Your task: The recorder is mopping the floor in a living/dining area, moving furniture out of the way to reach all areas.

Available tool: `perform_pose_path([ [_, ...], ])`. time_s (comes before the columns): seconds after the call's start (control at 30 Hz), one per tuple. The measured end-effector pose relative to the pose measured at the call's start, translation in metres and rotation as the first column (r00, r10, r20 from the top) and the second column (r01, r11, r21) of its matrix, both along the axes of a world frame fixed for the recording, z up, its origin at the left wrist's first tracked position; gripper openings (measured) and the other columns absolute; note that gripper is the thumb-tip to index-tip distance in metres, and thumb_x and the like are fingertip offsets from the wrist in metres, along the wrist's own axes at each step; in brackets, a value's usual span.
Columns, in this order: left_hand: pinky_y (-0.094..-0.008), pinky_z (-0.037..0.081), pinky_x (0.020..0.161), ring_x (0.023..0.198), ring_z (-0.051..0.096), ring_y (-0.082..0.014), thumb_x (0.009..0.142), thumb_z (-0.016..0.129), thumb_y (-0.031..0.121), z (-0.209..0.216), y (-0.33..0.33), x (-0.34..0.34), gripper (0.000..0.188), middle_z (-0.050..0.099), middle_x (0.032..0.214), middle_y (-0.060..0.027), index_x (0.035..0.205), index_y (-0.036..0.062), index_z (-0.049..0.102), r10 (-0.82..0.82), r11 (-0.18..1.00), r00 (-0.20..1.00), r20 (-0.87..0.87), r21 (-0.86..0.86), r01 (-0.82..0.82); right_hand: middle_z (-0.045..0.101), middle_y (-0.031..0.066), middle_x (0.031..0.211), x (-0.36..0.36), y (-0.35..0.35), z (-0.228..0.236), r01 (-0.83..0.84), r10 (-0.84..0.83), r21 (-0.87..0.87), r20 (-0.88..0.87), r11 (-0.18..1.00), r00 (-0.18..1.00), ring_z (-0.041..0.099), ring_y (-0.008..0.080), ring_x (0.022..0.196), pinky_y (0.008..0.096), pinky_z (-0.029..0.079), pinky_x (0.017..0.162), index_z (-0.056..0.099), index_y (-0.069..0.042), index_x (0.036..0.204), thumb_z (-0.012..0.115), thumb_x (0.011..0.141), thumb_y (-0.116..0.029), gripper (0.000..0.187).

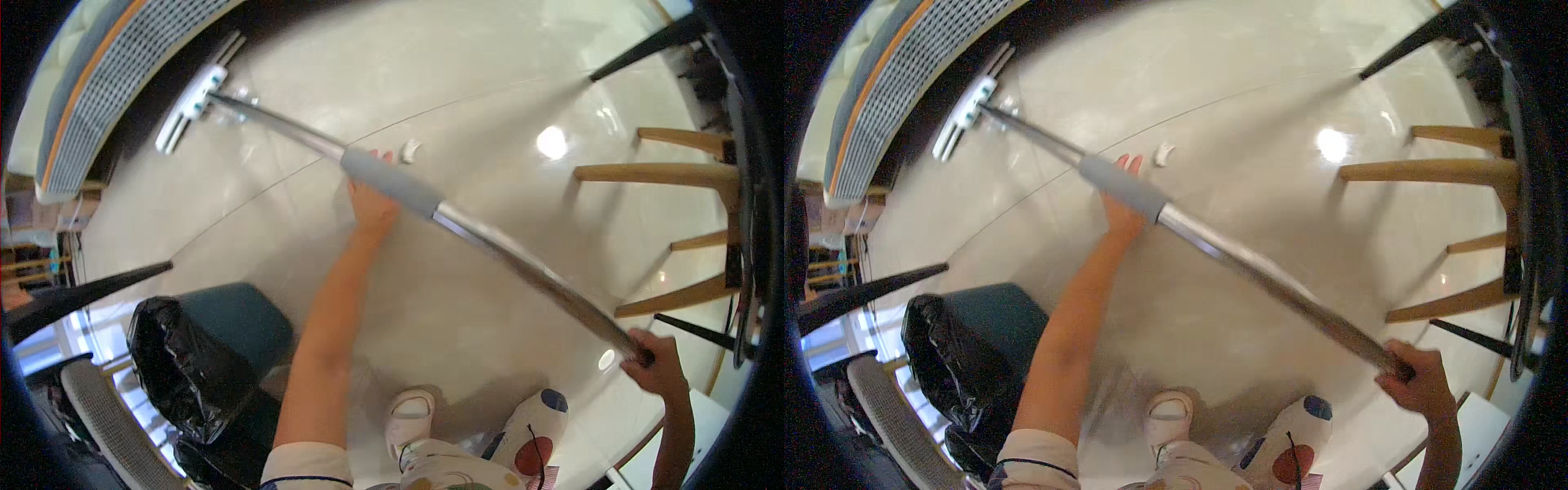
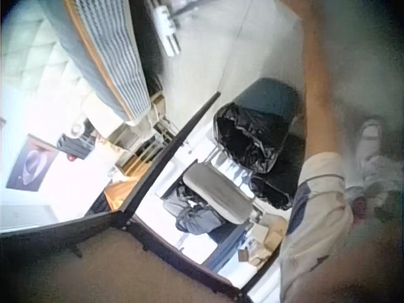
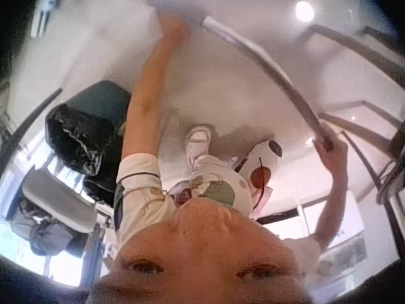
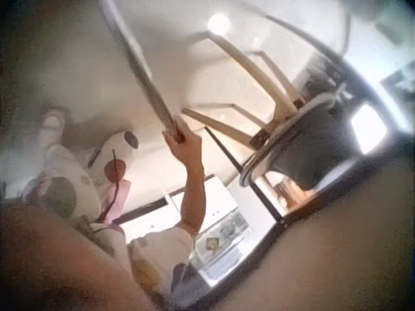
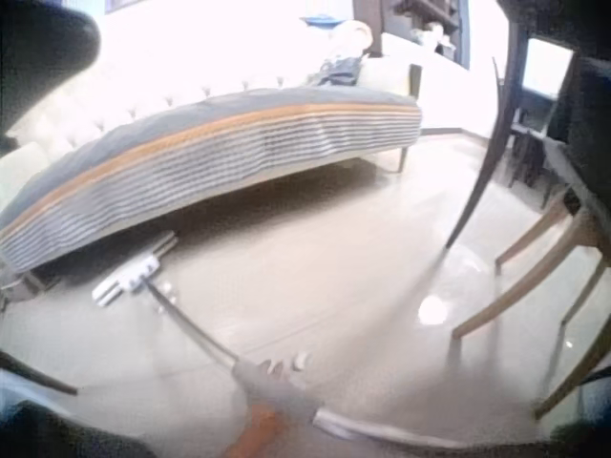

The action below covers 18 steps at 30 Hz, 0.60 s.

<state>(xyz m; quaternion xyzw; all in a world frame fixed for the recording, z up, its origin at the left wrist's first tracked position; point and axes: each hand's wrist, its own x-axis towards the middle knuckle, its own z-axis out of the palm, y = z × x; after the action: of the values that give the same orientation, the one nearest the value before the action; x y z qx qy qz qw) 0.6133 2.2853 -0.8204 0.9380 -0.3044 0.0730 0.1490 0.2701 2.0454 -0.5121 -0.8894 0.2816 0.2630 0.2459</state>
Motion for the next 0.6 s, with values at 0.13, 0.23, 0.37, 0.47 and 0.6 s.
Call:
perform_pose_path([
  [0.13,-0.0456,0.030,0.086,0.104,0.039,-0.0287,0.070,0.055,0.021,0.013,-0.075,0.003,0.033,0.040,0.115,-0.0126,0.100,0.0075,0.050,0.266,0.909,0.953,-0.143,-0.291,-0.297,0.056,0.0097,0.061,-0.026,0.030,0.033,0.094,-0.088,0.076,-0.073,0.993,0.993,0.056,0.0135,0.052,0.0263,0.045,0.049,0.054,-0.007,0.090,0.069,0.056,-0.011,0.037],
  [0.23,-0.0410,0.037,0.078,0.094,0.045,-0.0304,0.068,0.059,0.016,-0.004,-0.068,-0.006,0.035,0.047,0.106,-0.0112,0.100,0.0070,0.051,0.277,0.946,0.934,-0.226,-0.107,-0.307,0.057,0.0094,0.062,-0.048,0.044,0.016,0.008,-0.003,0.127,-0.042,0.992,0.999,0.058,0.0179,0.052,0.0269,0.045,0.049,0.054,-0.008,0.090,0.069,0.057,-0.012,0.037],
  [0.37,-0.0337,0.040,0.075,0.085,0.049,-0.0271,0.070,0.056,0.011,0.028,-0.043,-0.054,0.024,0.051,0.090,-0.0132,0.091,0.0029,0.053,0.183,0.879,0.893,-0.410,-0.338,-0.336,0.057,0.0090,0.062,-0.051,0.040,0.003,0.028,-0.028,0.126,-0.004,0.992,1.000,0.055,0.0197,0.049,0.0266,0.044,0.048,0.053,-0.008,0.089,0.067,0.057,-0.011,0.035],
  [0.47,-0.0307,0.040,0.072,0.081,0.051,-0.0240,0.070,0.056,0.007,0.103,0.028,-0.128,0.019,0.052,0.087,-0.0109,0.088,0.0021,0.053,0.035,0.765,0.850,-0.525,-0.533,-0.360,0.054,0.0090,0.061,-0.046,0.030,-0.014,0.034,-0.039,0.103,0.045,0.994,0.998,0.052,0.0170,0.046,0.0254,0.042,0.047,0.052,-0.007,0.088,0.064,0.057,-0.007,0.033],
  [0.6,-0.0334,0.042,0.068,0.079,0.052,-0.0238,0.069,0.057,0.002,0.244,0.151,-0.170,0.022,0.055,0.083,-0.0098,0.091,0.0058,0.056,0.291,0.938,0.941,0.175,-0.245,-0.244,0.049,0.0090,0.057,-0.052,0.020,-0.024,0.051,-0.052,0.100,0.006,0.994,0.999,0.049,0.0180,0.046,0.0264,0.039,0.046,0.050,-0.004,0.086,0.061,0.057,-0.005,0.032],
])
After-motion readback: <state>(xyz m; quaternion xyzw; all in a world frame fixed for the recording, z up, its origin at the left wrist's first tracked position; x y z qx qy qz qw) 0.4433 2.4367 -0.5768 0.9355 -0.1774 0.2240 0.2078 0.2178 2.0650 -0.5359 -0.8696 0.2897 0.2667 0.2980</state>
